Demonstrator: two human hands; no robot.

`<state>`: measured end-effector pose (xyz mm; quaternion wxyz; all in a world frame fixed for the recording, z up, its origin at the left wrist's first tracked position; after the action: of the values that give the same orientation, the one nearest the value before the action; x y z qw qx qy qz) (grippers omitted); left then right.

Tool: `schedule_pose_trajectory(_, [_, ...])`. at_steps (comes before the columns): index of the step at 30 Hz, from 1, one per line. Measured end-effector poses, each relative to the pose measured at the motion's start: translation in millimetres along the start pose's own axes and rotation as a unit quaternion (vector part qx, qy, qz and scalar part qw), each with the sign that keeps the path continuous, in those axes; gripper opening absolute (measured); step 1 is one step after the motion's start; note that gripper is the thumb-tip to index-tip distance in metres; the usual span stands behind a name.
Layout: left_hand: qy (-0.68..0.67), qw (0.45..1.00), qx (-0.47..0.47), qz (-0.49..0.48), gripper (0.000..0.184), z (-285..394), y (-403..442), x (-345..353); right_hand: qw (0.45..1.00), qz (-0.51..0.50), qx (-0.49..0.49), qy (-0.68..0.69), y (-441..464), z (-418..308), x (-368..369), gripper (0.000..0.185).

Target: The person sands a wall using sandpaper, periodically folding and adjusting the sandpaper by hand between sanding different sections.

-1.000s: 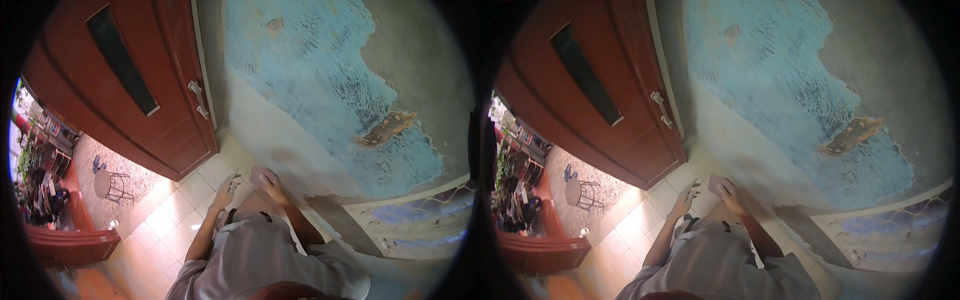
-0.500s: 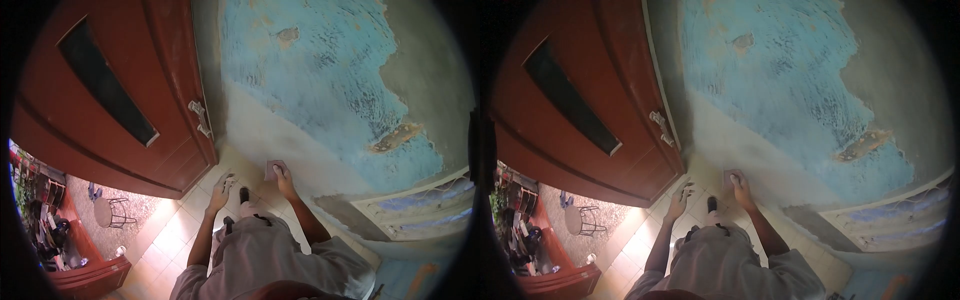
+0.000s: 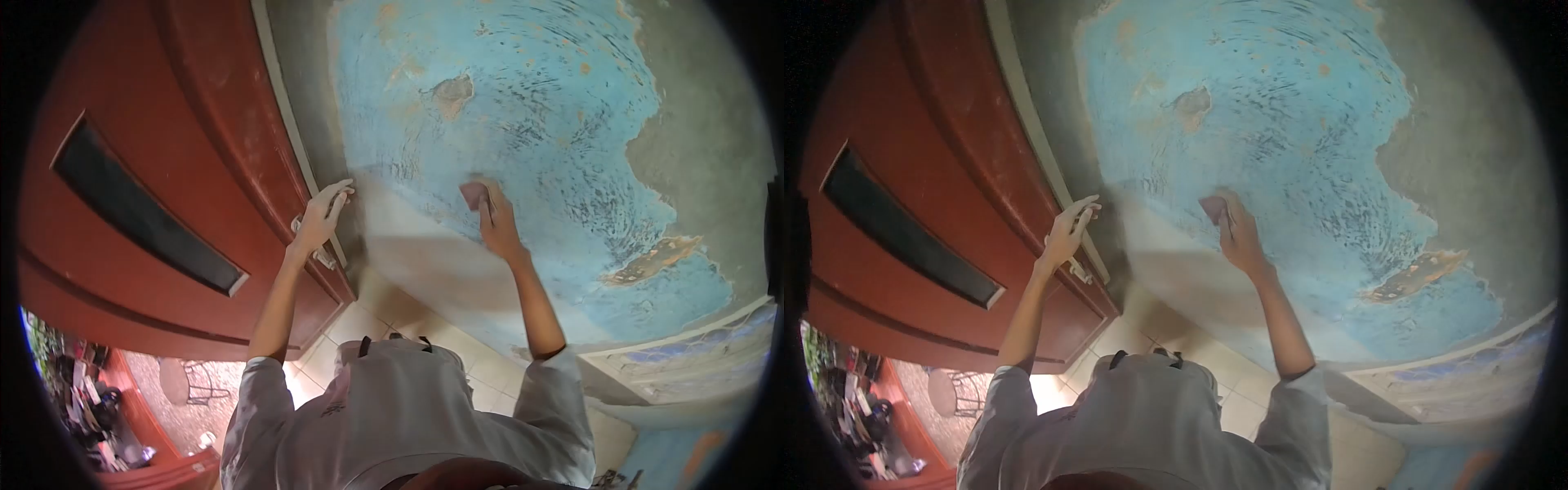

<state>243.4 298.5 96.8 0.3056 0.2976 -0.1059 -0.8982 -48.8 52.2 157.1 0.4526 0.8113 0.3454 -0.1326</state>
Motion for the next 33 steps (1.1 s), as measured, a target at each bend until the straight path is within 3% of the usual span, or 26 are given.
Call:
schedule_pose_trajectory(4, [0.002,0.999,0.044,-0.021,0.036,-29,50,6,0.986,-0.028,-0.091,-0.136,65,-12,-12,0.040])
schedule_pose_trajectory(6, [-0.014,0.998,0.036,-0.044,0.033,-44,70,9,0.920,-0.094,-0.199,-0.325,104,-34,-32,0.060])
schedule_pose_trajectory(10, [-0.032,0.995,0.070,-0.068,0.033,-66,96,11,0.836,0.080,-0.298,-0.454,191,-85,-85,0.069])
schedule_pose_trajectory(11, [-0.015,0.994,0.082,-0.065,0.032,-75,101,14,0.832,0.082,-0.290,-0.465,209,-92,-97,0.069])
schedule_pose_trajectory(13, [-0.004,0.993,0.101,-0.068,0.032,-82,103,17,0.770,0.225,-0.316,-0.507,235,-103,-114,0.068])
schedule_pose_trajectory(14, [-0.026,0.992,0.095,-0.073,0.032,-82,100,22,0.767,0.225,-0.311,-0.515,241,-91,-105,0.068])
schedule_pose_trajectory(16, [-0.038,0.991,0.094,-0.091,0.031,-99,98,27,0.784,0.072,-0.325,-0.523,246,-56,-74,0.070])
schedule_pose_trajectory(19, [0.012,0.991,0.085,-0.105,0.030,-105,96,30,0.763,0.129,-0.295,-0.561,250,-81,-77,0.066])
schedule_pose_trajectory(20, [0.009,0.989,0.098,-0.115,0.030,-104,101,29,0.735,0.225,-0.273,-0.578,252,-95,-79,0.066])
schedule_pose_trajectory(21, [-0.011,0.988,0.099,-0.118,0.031,-101,100,29,0.729,0.224,-0.269,-0.588,252,-92,-70,0.066])
schedule_pose_trajectory(23, [-0.026,0.986,0.102,-0.129,0.031,-100,95,26,0.702,0.064,-0.347,-0.619,248,-74,-44,0.066])
schedule_pose_trajectory(24, [-0.011,0.987,0.079,-0.139,0.031,-102,93,28,0.694,0.053,-0.357,-0.623,249,-76,-49,0.062])
schedule_pose_trajectory(25, [0.004,0.987,0.060,-0.147,0.031,-103,95,28,0.690,0.055,-0.349,-0.631,248,-80,-56,0.062])
schedule_pose_trajectory(27, [-0.006,0.986,0.093,-0.140,0.031,-107,96,30,0.716,0.245,-0.234,-0.610,248,-88,-75,0.071])
schedule_pose_trajectory(28, [-0.012,0.985,0.116,-0.126,0.032,-109,95,30,0.750,0.200,-0.215,-0.593,243,-81,-62,0.072])
schedule_pose_trajectory(29, [-0.011,0.985,0.118,-0.126,0.032,-111,96,30,0.749,0.201,-0.215,-0.594,243,-79,-60,0.072])
schedule_pose_trajectory(31, [-0.026,0.984,0.070,-0.162,0.031,-109,94,32,0.693,0.011,-0.320,-0.646,240,-83,-57,0.070])
schedule_pose_trajectory(32, [-0.027,0.984,0.074,-0.163,0.031,-108,94,31,0.745,0.042,-0.246,-0.619,239,-88,-71,0.064])
schedule_pose_trajectory(33, [-0.048,0.982,0.074,-0.165,0.029,-108,94,31,0.742,0.042,-0.246,-0.622,240,-91,-70,0.064])
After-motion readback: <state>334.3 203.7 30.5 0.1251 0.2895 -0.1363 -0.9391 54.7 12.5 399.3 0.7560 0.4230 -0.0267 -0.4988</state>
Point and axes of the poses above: each hand's wrist, its own y-axis towards the middle knuckle, its own x-axis out of the palm, z = x × y, the point moved 1 cm from there along y, towards the middle knuckle, and after that the axes turned 3 degrees about -y, right-handed, at the moved point
